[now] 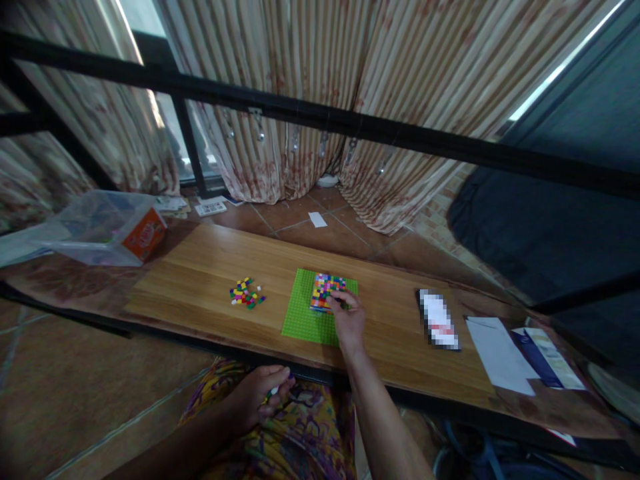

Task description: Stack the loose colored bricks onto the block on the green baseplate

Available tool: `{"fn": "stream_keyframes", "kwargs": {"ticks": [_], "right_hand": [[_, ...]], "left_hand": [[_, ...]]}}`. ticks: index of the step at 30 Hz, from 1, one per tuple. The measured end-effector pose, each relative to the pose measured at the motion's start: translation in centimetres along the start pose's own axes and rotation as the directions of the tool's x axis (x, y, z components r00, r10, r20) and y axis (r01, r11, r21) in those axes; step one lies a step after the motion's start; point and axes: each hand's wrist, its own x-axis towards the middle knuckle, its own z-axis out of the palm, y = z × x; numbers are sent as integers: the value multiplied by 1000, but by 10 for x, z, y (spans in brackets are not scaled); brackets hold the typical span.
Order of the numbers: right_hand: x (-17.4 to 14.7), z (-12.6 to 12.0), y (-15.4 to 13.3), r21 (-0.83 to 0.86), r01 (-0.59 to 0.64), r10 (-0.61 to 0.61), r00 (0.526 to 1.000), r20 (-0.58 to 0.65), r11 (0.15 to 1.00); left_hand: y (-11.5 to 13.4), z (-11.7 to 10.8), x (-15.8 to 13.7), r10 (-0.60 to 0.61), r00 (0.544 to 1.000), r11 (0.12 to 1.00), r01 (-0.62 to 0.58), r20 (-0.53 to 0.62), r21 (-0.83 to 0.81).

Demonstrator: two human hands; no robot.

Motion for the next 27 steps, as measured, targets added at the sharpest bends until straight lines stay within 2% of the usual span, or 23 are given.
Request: {"fn": "stream_keyframes", "kwargs": {"ticks": [2,4,9,11,14,15,17,24,27], "right_hand": [[-13,-3,-7,-67,71,-74,996,-46,995],[-32,-7,-15,-113,117,-121,992,-25,987],[-84,-22,-33,-193,115,-67,969,238,974],[-100,-26,-39,-175,54,19,921,388,983],[-116,-28,-43,-154,-26,113,802,587,988],[-120,-28,-44,-156,-28,120,774,622,987],[-124,-28,-42,-159,-20,120,749,652,987],[-129,-28,-34,-99,-123,158,765,625,987],[-131,-26,-29,-9,-212,178,791,585,977]], "left_hand": [[0,0,-2,-3,1000,1000,3,-19,-1],[0,-1,-3,19,999,1000,-20,-27,-18],[1,-2,-3,58,998,998,-59,-34,-14],[1,-1,-3,58,998,998,-58,-23,3],[3,2,-4,49,999,999,-49,-1,19],[3,3,-5,46,999,999,-47,9,17],[4,5,-6,45,999,999,-46,23,6],[6,6,-9,54,997,998,-55,54,28],[10,6,-12,56,995,998,-59,85,35]]}}
